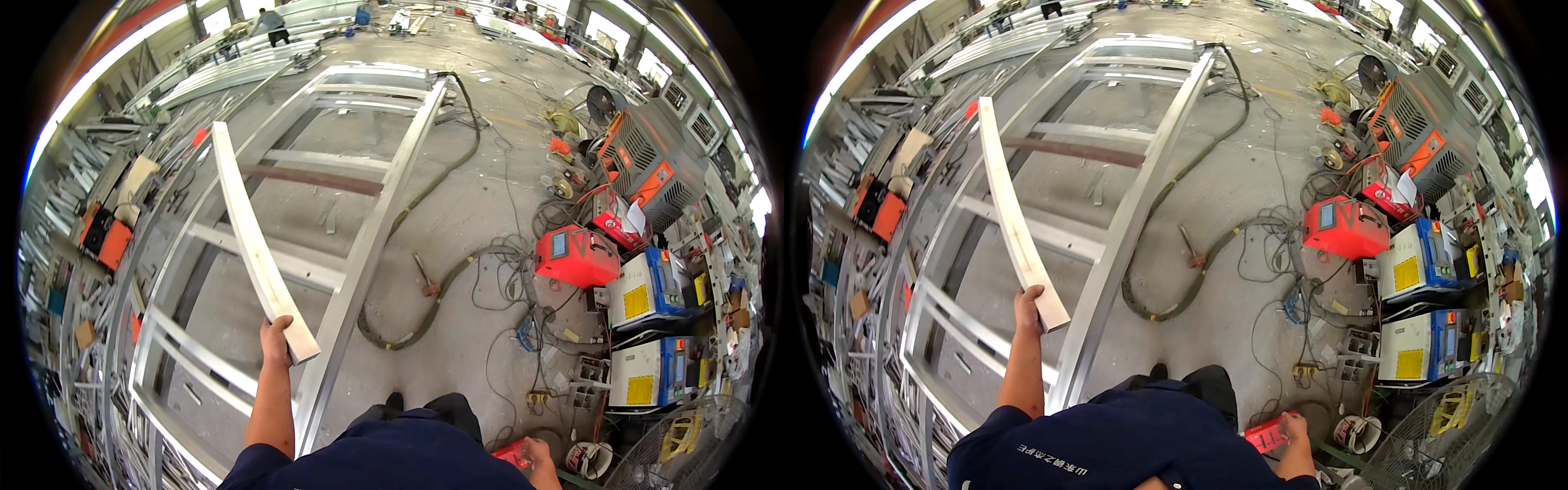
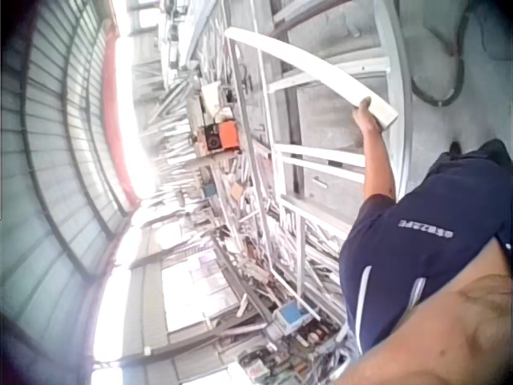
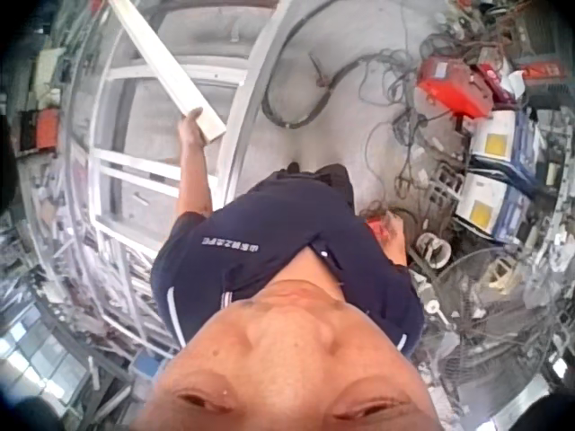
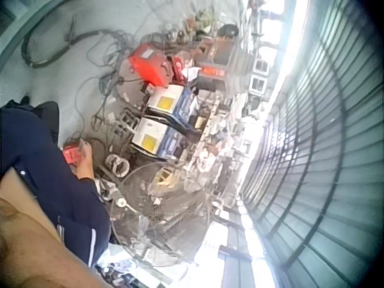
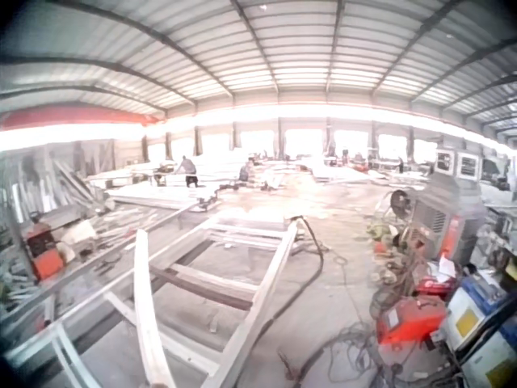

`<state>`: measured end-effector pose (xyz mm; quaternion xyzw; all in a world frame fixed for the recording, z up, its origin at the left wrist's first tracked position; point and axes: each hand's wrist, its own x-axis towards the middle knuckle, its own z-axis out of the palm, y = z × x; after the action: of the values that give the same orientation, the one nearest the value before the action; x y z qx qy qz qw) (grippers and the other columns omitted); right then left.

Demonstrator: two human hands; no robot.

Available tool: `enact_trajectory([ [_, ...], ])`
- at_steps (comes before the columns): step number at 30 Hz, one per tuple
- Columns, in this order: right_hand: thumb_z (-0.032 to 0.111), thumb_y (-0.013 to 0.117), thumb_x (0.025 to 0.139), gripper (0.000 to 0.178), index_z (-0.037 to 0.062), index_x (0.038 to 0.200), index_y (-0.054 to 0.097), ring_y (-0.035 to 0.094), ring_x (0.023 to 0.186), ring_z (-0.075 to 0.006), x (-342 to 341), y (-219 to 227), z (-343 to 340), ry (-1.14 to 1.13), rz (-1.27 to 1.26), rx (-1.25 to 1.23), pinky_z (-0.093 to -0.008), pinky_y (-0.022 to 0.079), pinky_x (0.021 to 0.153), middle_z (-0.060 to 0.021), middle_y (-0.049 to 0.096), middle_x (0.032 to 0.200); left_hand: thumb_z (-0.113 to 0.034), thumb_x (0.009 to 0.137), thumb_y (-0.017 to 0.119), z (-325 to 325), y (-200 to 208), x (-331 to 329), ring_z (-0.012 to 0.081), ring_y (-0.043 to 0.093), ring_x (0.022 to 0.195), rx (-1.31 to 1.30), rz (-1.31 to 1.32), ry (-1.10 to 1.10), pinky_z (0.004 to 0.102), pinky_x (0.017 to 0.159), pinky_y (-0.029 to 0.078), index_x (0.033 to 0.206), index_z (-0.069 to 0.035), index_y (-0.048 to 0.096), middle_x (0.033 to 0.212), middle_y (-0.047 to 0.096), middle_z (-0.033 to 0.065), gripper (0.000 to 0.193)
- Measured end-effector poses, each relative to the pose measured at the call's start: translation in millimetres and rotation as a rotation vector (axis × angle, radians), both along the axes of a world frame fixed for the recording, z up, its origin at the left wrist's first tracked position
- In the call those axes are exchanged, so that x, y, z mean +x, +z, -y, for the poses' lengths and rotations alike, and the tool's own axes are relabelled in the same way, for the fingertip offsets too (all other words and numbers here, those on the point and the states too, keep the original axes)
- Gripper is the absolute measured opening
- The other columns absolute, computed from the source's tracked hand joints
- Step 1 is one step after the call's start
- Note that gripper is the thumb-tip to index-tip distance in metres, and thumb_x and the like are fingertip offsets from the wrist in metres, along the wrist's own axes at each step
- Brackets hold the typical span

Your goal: The person uses an angle grinder to smooth the edge of a metal bar, then places it into a large rectangular metal frame. They proceed to pick up and position several additional metal bars into the frame, aligning them as crossbars. Finally, they use a tape measure to check the dimensions of the frame.

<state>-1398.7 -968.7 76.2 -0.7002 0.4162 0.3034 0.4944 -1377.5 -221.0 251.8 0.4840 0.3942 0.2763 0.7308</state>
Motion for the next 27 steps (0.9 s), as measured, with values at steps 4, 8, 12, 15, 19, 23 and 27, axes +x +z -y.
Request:
enact_trajectory([
  [4, 0.022, 0.067, 0.091, 0.025, -0.0003, 0.101, 0.061, 0.066, 0.07, -0.0269, 42.9, -54.1, 10.4, -0.06, -0.02, -0.01, -0.0409, 0.054, 0.058, -0.0136, 0.067, 0.092, -0.009, 0.08, 0.061, -6.8, -5.9, 158.6, 0.0287, 0.066, 0.076, -0.047, 0.003, -0.083, 0.0413, 0.07, 0.057, 0.117, 0.004, 0.051, 0.093, 0.063, 0.016, 0.041],
  [8, 0.024, 0.063, 0.095, 0.034, -0.0013, 0.117, 0.061, 0.066, 0.087, -0.0315, 123.4, -118.6, 23.3, -0.071, -0.383, 0.096, -0.0467, 0.055, 0.077, -0.0159, 0.068, 0.107, -0.011, 0.081, 0.061, -19.0, -30.0, 293.0, 0.0298, 0.066, 0.074, -0.055, 0.019, -0.101, 0.0427, 0.069, 0.057, 0.113, 0.002, 0.052, 0.089, 0.063, 0.0158, 0.036],
  [12, 0.025, 0.061, 0.097, 0.045, -0.0029, 0.131, 0.054, 0.064, 0.097, -0.0311, 265.0, -161.6, 60.8, 0.515, -0.289, -0.087, -0.0467, 0.05, 0.082, -0.0146, 0.069, 0.107, -0.014, 0.082, 0.061, -7.0, -13.1, 444.2, 0.0289, 0.066, 0.074, -0.069, 0.0, -0.094, 0.0428, 0.069, 0.057, 0.113, 0.0, 0.053, 0.089, 0.064, 0.0149, 0.035],
  [15, 0.026, 0.066, 0.092, 0.042, -0.0035, 0.122, 0.061, 0.066, 0.084, -0.0255, 467.9, -138.1, 32.1, 0.052, -0.159, -0.057, -0.0399, 0.053, 0.071, -0.0128, 0.068, 0.095, -0.018, 0.085, 0.06, -38.9, -6.4, 518.5, 0.0306, 0.067, 0.077, -0.152, 0.01, -0.105, 0.0448, 0.071, 0.058, 0.111, -0.001, 0.055, 0.089, 0.066, 0.0159, 0.032],
  [19, 0.023, 0.067, 0.09, 0.028, -0.0005, 0.105, 0.065, 0.065, 0.078, -0.0209, 742.8, -35.9, -52.3, 0.174, 0.296, -0.031, -0.0349, 0.054, 0.066, -0.0076, 0.066, 0.089, -0.021, 0.086, 0.058, -45.8, 23.4, 616.8, 0.0314, 0.067, 0.077, -0.177, 0.001, -0.059, 0.0447, 0.072, 0.058, 0.109, 0.001, 0.056, 0.089, 0.066, 0.0164, 0.033],
  [23, 0.023, 0.066, 0.091, 0.037, -0.0028, 0.117, 0.064, 0.067, 0.084, -0.0207, 933.1, 48.9, -130.0, 0.315, 0.589, 0.017, -0.0341, 0.055, 0.069, -0.0096, 0.068, 0.096, -0.025, 0.086, 0.057, -87.9, -22.2, 737.1, 0.032, 0.067, 0.079, -0.296, 0.101, -0.052, 0.0453, 0.076, 0.058, 0.111, 0.005, 0.059, 0.09, 0.067, 0.0175, 0.039],
  [27, 0.023, 0.065, 0.09, 0.037, -0.0037, 0.116, 0.065, 0.067, 0.086, -0.0216, 1043.1, 53.9, -169.7, 0.492, 0.612, -0.173, -0.0362, 0.055, 0.075, -0.009, 0.07, 0.094, -0.027, 0.085, 0.058, -132.0, -46.5, 872.0, 0.0343, 0.067, 0.082, -0.499, 0.211, -0.049, 0.0472, 0.077, 0.057, 0.112, 0.005, 0.058, 0.093, 0.066, 0.0179, 0.042],
])
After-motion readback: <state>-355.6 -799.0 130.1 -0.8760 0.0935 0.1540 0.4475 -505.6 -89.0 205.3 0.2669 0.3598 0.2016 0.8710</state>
